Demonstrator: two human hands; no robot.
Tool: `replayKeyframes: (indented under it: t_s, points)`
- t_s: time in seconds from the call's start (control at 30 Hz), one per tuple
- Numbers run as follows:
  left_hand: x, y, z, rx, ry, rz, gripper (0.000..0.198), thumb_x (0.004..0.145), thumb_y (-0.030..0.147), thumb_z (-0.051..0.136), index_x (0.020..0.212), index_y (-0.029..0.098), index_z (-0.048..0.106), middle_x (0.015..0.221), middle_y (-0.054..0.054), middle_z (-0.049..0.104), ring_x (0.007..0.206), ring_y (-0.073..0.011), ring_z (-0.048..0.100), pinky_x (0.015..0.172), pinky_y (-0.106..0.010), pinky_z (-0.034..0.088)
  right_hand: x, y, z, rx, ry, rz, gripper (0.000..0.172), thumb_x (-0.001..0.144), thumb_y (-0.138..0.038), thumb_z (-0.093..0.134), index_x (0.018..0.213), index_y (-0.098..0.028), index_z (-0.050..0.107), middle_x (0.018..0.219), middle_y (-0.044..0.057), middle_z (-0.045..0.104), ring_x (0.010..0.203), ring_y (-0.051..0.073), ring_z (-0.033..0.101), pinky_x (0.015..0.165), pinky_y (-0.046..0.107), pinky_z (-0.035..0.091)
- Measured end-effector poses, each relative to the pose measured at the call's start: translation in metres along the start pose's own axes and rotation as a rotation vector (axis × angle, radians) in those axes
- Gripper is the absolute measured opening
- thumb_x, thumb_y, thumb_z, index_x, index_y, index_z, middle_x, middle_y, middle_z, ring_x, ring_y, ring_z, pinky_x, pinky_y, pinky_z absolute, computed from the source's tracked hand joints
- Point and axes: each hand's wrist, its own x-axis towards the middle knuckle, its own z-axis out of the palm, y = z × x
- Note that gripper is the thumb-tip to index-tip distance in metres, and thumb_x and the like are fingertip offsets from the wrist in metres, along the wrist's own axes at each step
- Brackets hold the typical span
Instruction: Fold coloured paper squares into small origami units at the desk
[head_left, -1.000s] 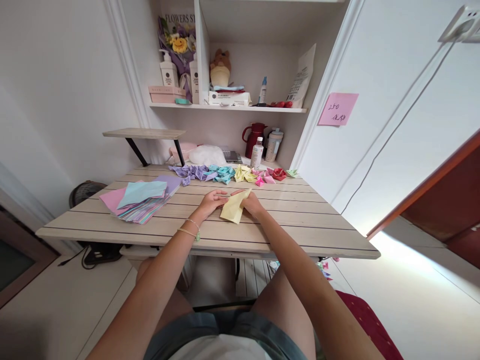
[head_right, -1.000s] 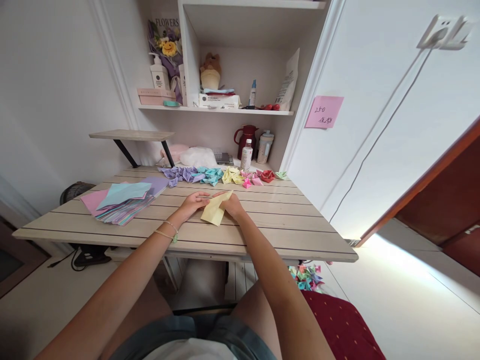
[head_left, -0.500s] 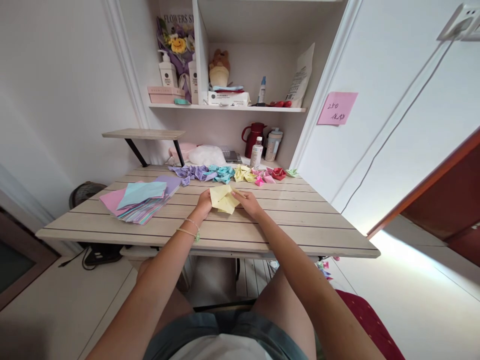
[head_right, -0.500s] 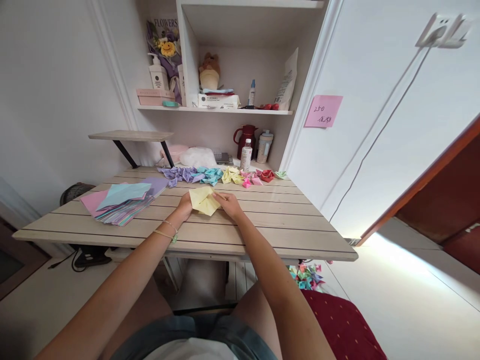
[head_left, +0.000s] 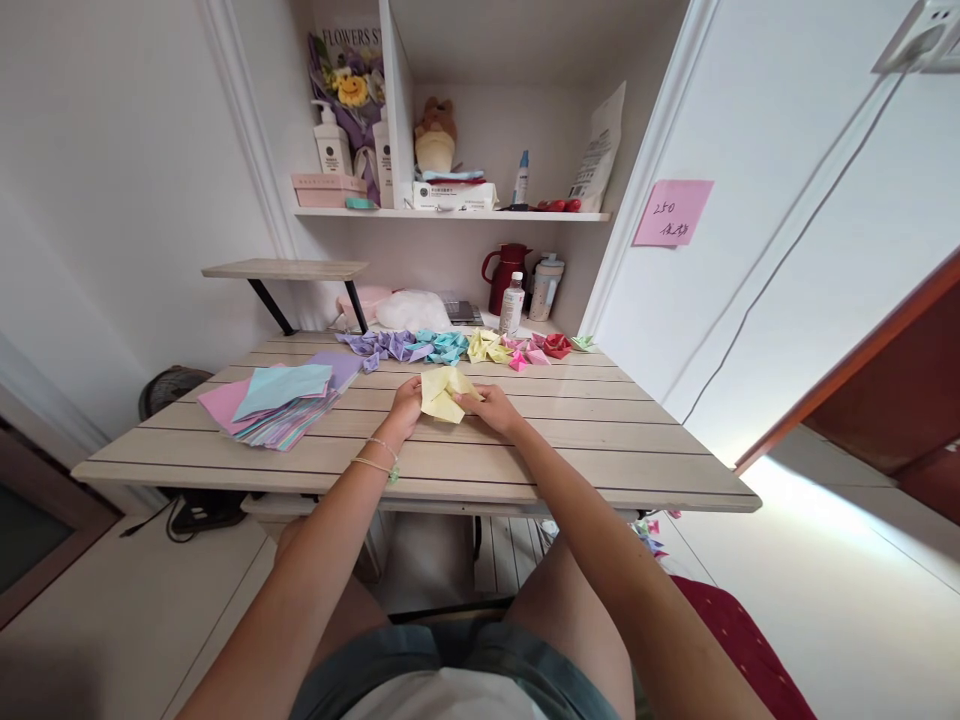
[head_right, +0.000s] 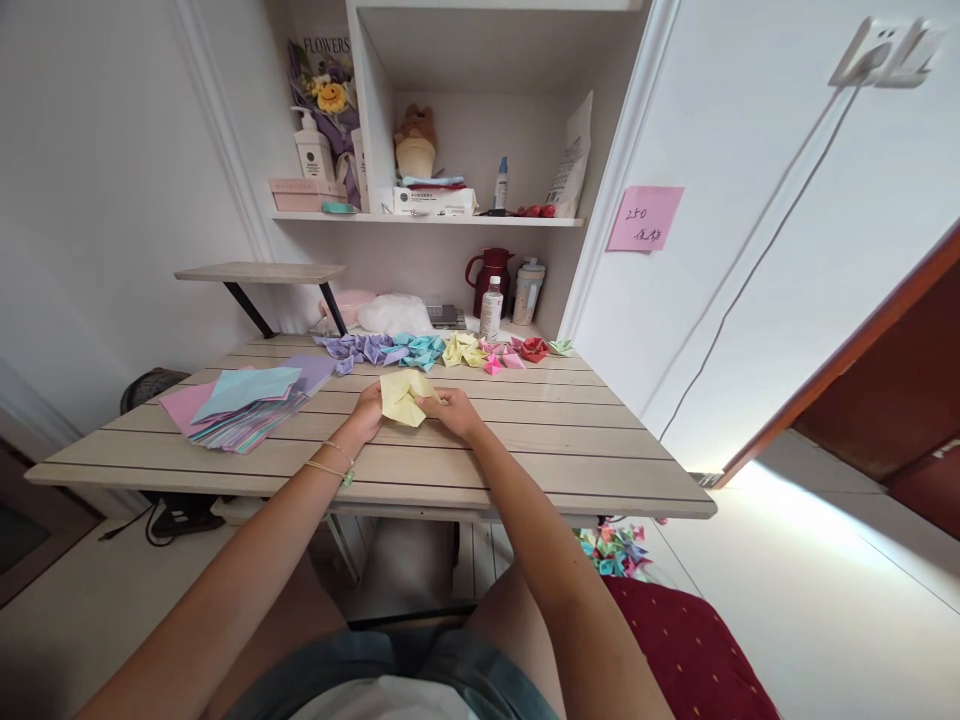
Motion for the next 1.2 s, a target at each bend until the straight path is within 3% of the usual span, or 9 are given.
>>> replayKeyframes:
  t_s: [0.3, 0.43, 0.57, 0.7, 0.87, 1.07, 1.2]
  points:
    - [0.000, 0.004, 0.000, -0.070, 0.066, -0.004, 0.042, 0.050, 0.023, 0.080, 0.088, 0.014, 0.064, 0.079, -0.008, 0.071, 0.074, -0.0206, 0.066, 0.066, -0.029, 0.050, -0.001, -0.004, -0.002, -0.025, 0.055, 0.089, 0.060, 0.080, -0.067, 0.036, 0.074, -0.016, 0.067, 0.083, 0.005, 0.064, 0.067, 0.015, 0.050, 0.065, 0.028, 0.044]
    - [-0.001, 0.005, 0.001, -0.073, 0.074, -0.026, 0.042, 0.049, 0.020, 0.080, 0.088, 0.014, 0.064, 0.079, -0.008, 0.071, 0.076, -0.0211, 0.066, 0.067, -0.030, 0.051, -0.002, -0.007, -0.001, 0.045, 0.068, 0.070, 0.058, 0.078, -0.067, 0.041, 0.081, -0.016, 0.069, 0.091, 0.007, 0.066, 0.078, 0.018, 0.054, 0.061, 0.027, 0.044]
    - [-0.002, 0.006, 0.002, -0.081, 0.083, 0.004, 0.041, 0.049, 0.020, 0.079, 0.087, 0.014, 0.065, 0.078, -0.007, 0.071, 0.079, -0.0223, 0.066, 0.070, -0.031, 0.051, -0.002, -0.007, -0.001, 0.126, 0.046, 0.067, 0.046, 0.072, -0.060, 0.057, 0.089, -0.019, 0.070, 0.099, 0.005, 0.066, 0.088, 0.020, 0.056, 0.063, 0.026, 0.045]
    - [-0.002, 0.008, 0.002, -0.079, 0.106, 0.024, 0.041, 0.049, 0.022, 0.080, 0.087, 0.014, 0.066, 0.076, -0.006, 0.071, 0.082, -0.0231, 0.066, 0.073, -0.032, 0.051, -0.001, -0.003, -0.003, 0.130, 0.096, 0.097, 0.037, 0.064, -0.053, 0.068, 0.076, -0.018, 0.070, 0.092, 0.005, 0.067, 0.081, 0.018, 0.056, 0.061, 0.026, 0.044]
    - [-0.005, 0.009, 0.006, -0.052, 0.049, 0.028, 0.047, 0.049, 0.024, 0.080, 0.092, 0.013, 0.067, 0.079, -0.009, 0.072, 0.084, -0.0244, 0.066, 0.076, -0.034, 0.050, 0.002, 0.000, -0.005, 0.177, 0.160, 0.135, 0.040, 0.065, -0.056, 0.066, 0.065, -0.016, 0.065, 0.075, 0.006, 0.065, 0.076, 0.017, 0.057, 0.060, 0.026, 0.045]
    - [-0.011, 0.009, 0.010, 0.005, -0.066, -0.052, 0.046, 0.046, 0.022, 0.082, 0.089, 0.012, 0.069, 0.081, -0.010, 0.073, 0.083, -0.0259, 0.066, 0.077, -0.037, 0.051, 0.001, -0.001, -0.005, 0.205, 0.203, 0.156, 0.039, 0.058, -0.047, 0.074, 0.082, -0.016, 0.067, 0.080, 0.006, 0.066, 0.074, 0.017, 0.057, 0.059, 0.026, 0.044]
    - [-0.012, 0.009, 0.011, 0.024, -0.119, -0.066, 0.043, 0.048, 0.023, 0.082, 0.088, 0.012, 0.069, 0.081, -0.010, 0.073, 0.083, -0.0257, 0.066, 0.077, -0.037, 0.051, 0.000, -0.001, -0.003, 0.259, 0.185, 0.163, 0.041, 0.056, -0.044, 0.076, 0.081, -0.013, 0.067, 0.077, 0.006, 0.066, 0.066, 0.015, 0.056, 0.057, 0.026, 0.042]
